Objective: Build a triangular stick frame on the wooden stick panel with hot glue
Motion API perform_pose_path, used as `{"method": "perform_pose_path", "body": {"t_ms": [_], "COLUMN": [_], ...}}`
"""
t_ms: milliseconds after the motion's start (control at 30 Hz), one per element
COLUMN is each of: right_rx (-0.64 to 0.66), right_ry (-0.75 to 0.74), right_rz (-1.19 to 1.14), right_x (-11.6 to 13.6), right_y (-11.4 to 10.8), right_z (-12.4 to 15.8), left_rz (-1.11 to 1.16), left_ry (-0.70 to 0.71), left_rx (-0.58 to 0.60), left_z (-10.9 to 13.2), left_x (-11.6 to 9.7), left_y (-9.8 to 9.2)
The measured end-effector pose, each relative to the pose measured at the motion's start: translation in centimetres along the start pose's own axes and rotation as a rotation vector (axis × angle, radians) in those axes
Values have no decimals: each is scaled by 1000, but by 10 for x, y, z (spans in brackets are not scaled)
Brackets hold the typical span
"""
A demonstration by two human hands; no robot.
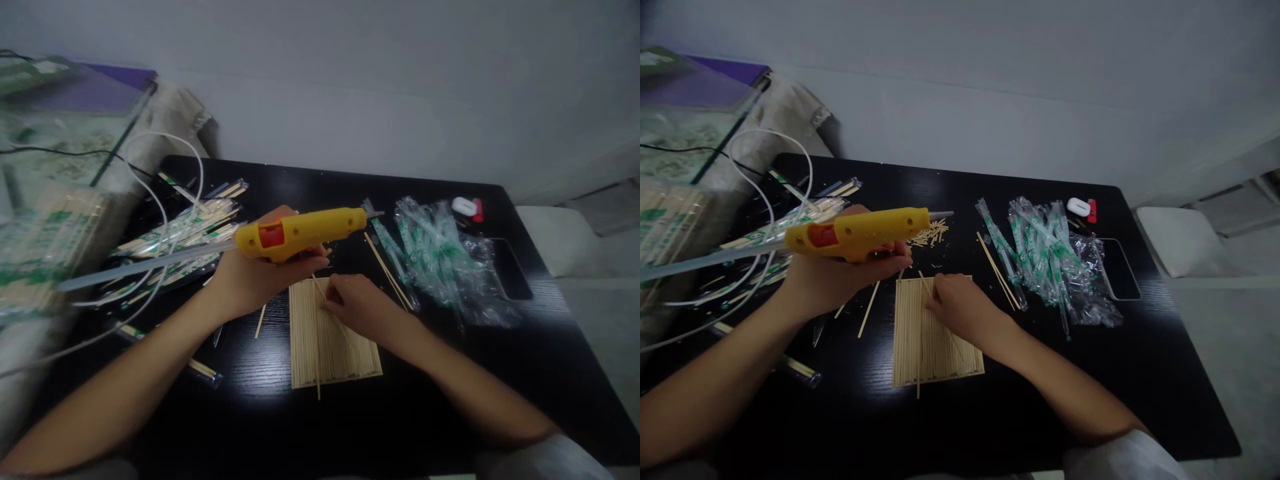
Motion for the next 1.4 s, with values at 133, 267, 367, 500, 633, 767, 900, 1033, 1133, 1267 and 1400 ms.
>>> {"method": "perform_pose_path", "body": {"t_ms": [133,267,367,500,633,767,900,1033,1133,1267,1400], "right_rx": [-28,-21,-4,-20,-49,-14,32,40,44,32,79], "right_ry": [9,33,51,45,19,57,101,102,102,90,65], "right_rz": [16,50,43,37,13,59,65,51,34,-21,0], "right_x": [-3,-3,-1,-2,-5,-6,-5,-5,-6,-3,6], "right_y": [4,9,9,7,6,10,10,8,7,8,21], "right_z": [0,0,2,4,5,3,3,3,3,9,20], "left_rz": [-2,25,66,53,33,8,-9,-28,-54,-110,-134], "left_ry": [7,1,-2,-17,-9,-6,-23,-18,0,19,26], "left_rx": [0,-9,-21,-26,-22,-19,-28,-22,-17,-8,-11], "left_z": [0,2,4,4,3,4,5,6,6,6,5], "left_x": [-1,4,7,7,5,7,8,9,10,8,6], "left_y": [1,1,1,2,2,1,-1,-2,-3,-5,-6]}}
Point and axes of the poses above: each hand's wrist, its own z-axis away from the middle knuckle, its own y-axis out of the palm, x = y × z, the point moved 7 cm from there along -z, towards the middle knuckle, and after that the axes turned 15 degrees about y, right-handed, at the moved point
